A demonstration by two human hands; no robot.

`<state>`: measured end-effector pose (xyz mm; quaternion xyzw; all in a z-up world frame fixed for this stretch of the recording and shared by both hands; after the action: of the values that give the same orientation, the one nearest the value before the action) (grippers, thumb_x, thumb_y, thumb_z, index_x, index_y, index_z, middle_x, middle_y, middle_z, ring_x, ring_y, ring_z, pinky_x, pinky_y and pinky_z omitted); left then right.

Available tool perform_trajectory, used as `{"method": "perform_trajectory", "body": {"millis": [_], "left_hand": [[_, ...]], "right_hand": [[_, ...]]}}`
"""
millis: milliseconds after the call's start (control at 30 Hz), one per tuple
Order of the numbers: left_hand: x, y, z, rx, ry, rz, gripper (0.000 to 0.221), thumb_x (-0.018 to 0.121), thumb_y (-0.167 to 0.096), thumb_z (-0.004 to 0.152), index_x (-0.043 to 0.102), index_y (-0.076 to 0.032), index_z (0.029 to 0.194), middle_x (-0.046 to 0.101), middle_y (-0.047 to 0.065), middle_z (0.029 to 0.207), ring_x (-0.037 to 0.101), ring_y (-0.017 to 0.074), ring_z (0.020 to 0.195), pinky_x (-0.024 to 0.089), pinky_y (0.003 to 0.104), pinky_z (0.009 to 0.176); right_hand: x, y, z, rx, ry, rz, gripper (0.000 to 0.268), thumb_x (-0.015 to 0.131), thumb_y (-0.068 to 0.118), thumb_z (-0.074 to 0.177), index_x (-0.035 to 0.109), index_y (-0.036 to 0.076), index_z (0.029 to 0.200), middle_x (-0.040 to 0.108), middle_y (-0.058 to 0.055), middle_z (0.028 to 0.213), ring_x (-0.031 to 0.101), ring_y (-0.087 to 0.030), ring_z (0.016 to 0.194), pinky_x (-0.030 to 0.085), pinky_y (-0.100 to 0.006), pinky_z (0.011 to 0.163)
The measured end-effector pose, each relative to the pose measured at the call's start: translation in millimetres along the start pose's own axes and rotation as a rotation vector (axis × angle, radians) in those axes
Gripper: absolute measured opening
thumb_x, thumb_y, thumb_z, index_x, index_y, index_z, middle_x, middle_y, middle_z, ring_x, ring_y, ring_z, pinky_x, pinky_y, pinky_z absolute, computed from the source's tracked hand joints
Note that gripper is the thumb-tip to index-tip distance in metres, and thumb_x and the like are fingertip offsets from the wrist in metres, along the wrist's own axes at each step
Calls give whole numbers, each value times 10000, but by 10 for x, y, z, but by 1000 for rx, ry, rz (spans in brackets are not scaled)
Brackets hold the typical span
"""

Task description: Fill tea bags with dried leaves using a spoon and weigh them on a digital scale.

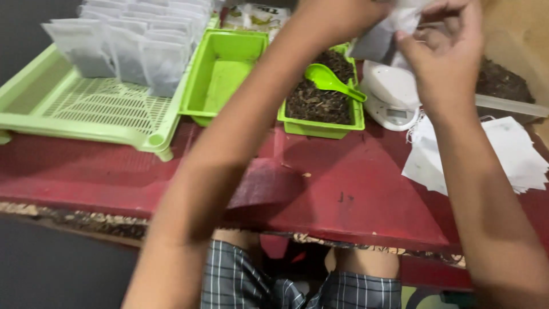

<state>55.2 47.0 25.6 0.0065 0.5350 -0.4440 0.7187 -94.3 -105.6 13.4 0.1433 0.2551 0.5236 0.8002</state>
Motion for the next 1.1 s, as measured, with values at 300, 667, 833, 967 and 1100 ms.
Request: {"method": "perform_trajectory", "body": {"millis": [300, 667, 833, 967, 1100], "left_hand": [[-1306, 957, -1167, -14, -91, -208, 215, 806, -337, 922, 705, -165, 1004, 717, -26, 837, 693, 60, 605, 609, 206, 486], [-2403, 2407, -2321, -276, -278, -174, 239, 765, -126, 920, 619, -112, 1109, 570, 22, 1059, 646, 135, 941, 662, 273, 715], [-2448, 2592, -2561, -345, -321, 137, 156, 744, -26, 829, 774, -84, 971, 738, 75, 802, 712, 146, 607, 585, 320, 547], [-2271, 3035, -2423, -324, -330, 305, 277, 717, -129, 705, 828, -181, 954, 748, 54, 786, 685, 177, 727, 528, 326, 689], [-2171, 3160, -2348, -270, -350, 388, 264, 653, -91, 697, 810, -166, 896, 752, 99, 846, 683, 297, 835, 518, 399, 743]], "right_hand": [[1488, 518, 444, -120, 369, -236, 242, 688, 53, 985, 537, 59, 1174, 632, -114, 1074, 645, -248, 964, 508, -381, 823], [3838, 381, 881, -107, 388, -67, 393, 839, 81, 738, 620, 182, 1049, 712, -18, 711, 694, -166, 637, 485, -403, 620], [4130, 681, 606, 366, 595, -167, 335, 651, -148, 821, 528, 99, 631, 645, -60, 759, 741, -171, 693, 620, -257, 481], [4389, 320, 617, 281, 601, -385, 191, 551, -70, 684, 452, 75, 611, 548, -157, 759, 518, -328, 605, 352, -481, 523], [4461, 320, 606, 222, 630, -448, 113, 567, -63, 703, 541, 34, 650, 560, -188, 762, 595, -403, 615, 381, -486, 507]]}}
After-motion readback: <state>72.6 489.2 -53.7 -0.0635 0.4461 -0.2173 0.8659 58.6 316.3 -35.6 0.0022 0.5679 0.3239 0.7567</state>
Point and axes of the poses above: each hand's wrist, its own z-axis towards the middle knuckle, its own x-axis out of the palm, y = z × x, the point moved 6 cm from there along z, towards the middle knuckle
